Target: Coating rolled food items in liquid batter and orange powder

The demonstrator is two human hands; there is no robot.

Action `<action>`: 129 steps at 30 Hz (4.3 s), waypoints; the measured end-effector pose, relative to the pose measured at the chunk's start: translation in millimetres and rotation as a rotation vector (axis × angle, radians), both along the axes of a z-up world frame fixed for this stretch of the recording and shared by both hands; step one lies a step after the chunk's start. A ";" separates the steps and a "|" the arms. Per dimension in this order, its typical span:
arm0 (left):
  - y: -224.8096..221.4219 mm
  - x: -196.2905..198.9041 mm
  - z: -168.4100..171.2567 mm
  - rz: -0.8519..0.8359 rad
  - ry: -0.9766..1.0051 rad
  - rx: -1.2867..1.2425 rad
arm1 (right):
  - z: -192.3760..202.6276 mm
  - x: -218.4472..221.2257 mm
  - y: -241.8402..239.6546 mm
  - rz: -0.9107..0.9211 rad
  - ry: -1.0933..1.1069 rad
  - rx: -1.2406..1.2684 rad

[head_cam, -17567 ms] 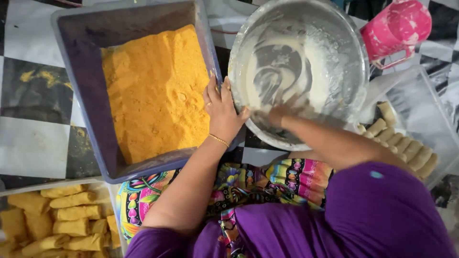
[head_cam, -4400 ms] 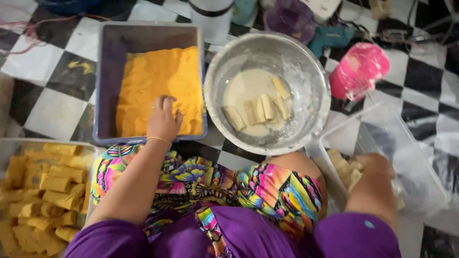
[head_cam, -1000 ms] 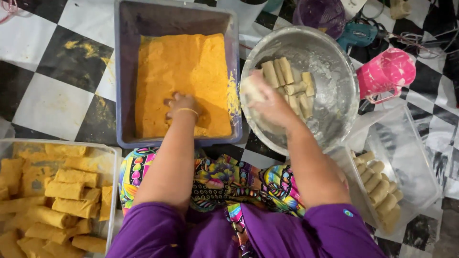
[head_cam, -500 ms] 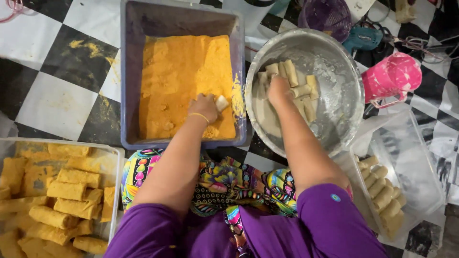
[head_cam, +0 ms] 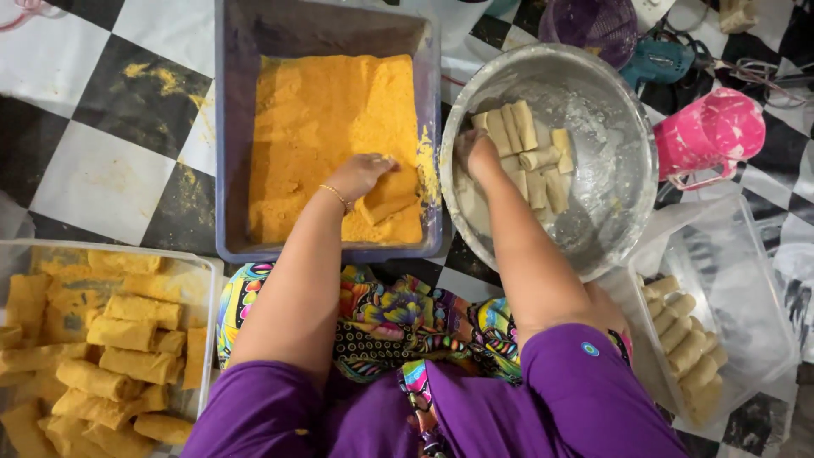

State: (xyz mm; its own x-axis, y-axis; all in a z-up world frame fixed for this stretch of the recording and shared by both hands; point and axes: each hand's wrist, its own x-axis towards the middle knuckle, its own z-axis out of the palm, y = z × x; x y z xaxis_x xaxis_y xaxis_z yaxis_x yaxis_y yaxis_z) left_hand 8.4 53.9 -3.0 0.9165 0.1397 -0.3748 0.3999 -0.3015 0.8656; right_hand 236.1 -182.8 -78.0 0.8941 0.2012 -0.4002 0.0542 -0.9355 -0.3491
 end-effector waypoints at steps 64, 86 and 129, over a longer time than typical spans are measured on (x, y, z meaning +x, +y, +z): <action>-11.2 9.7 -7.5 0.185 -0.042 -0.319 | 156.0 -98.4 -56.4 -0.350 0.294 0.622; -20.3 -22.9 46.8 -0.170 0.143 -0.343 | 155.4 -79.2 -20.2 0.387 -0.495 0.297; 7.2 -12.2 44.0 -0.449 0.317 0.077 | 190.9 -150.8 33.3 0.514 -0.155 0.161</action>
